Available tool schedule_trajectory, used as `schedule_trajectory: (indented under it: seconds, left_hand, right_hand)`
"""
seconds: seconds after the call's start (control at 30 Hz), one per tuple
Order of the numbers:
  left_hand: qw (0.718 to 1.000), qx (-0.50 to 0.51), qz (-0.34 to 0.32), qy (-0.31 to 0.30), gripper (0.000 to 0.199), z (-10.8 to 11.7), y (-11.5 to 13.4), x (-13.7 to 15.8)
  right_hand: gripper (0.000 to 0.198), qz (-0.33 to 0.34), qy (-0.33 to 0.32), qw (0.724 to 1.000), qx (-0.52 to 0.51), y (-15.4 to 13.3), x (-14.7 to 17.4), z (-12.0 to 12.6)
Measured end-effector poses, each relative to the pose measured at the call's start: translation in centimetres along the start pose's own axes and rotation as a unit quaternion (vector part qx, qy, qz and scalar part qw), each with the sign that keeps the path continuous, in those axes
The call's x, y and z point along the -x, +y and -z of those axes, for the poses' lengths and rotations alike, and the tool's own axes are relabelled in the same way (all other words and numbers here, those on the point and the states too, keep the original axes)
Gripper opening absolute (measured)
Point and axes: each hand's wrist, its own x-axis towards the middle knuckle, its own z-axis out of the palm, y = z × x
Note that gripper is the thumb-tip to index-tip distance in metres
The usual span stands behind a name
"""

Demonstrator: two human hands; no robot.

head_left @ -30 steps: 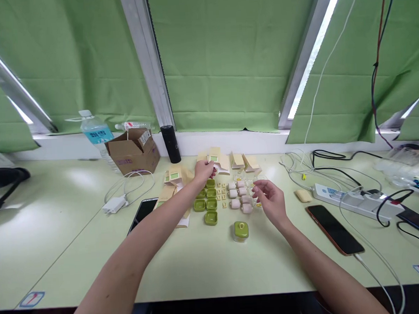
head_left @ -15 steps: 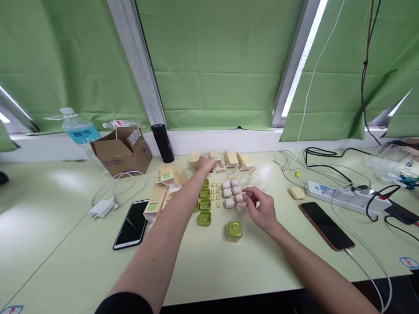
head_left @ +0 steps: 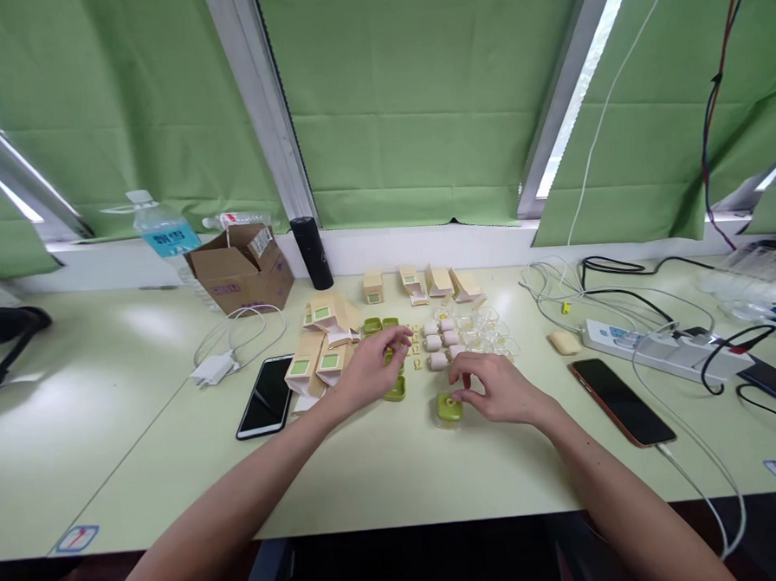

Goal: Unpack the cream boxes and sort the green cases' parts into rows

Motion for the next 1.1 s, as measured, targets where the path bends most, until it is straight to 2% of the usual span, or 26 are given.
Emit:
schedule_trajectory:
  seconds: [0.1, 0.2, 0.37, 0.47, 0.6, 0.73, 0.9, 1.1]
  left_hand:
    - [0.997, -0.071, -0.042, -0.004, 0.021, 0.5, -0.4, 2.7]
    - [0.993, -0.104, -0.061, 0.003, 0.02, 0.1, -1.0, 3.7]
    - [0.988, -0.12, -0.09, -0.036, 0.026, -0.8, -0.7, 4.4]
    - [0.986, -0.127, -0.071, -0.078, 0.042, -1.1, -0.1, 4.7]
    - [0.984, -0.146, -0.033, -0.098, 0.064, -1.9, 0.1, 5.0]
    - [0.98, -0.171, -0.034, -0.091, 0.066, -3.5, -0.5, 5.2]
    - [0.98, -0.182, -0.036, -0.069, 0.056, -4.3, -0.5, 5.3]
    - [0.979, -0.184, -0.037, -0.076, 0.066, -4.4, -0.5, 5.4]
  right_hand:
    - [0.007, 0.006, -0.04, 0.999, 0.001, -0.5, 0.1, 0.4]
    - [0.008, 0.015, -0.062, 0.998, -0.005, -0.7, 0.0, 0.0]
    - [0.009, 0.007, -0.036, 0.999, 0.013, -0.7, -0.7, -1.8]
    - [0.008, 0.008, -0.016, 0.999, 0.035, -0.7, -1.7, -2.7]
    - [0.008, 0.024, -0.021, 0.996, 0.088, -0.7, -2.7, -3.3]
    - [0.008, 0.028, -0.012, 0.991, 0.128, -0.6, -2.9, -3.5]
    - [0.008, 0.013, 0.026, 0.997, 0.07, -0.7, -2.6, -3.7]
    - [0.011, -0.015, 0.048, 0.997, -0.06, -1.2, -2.4, -3.3]
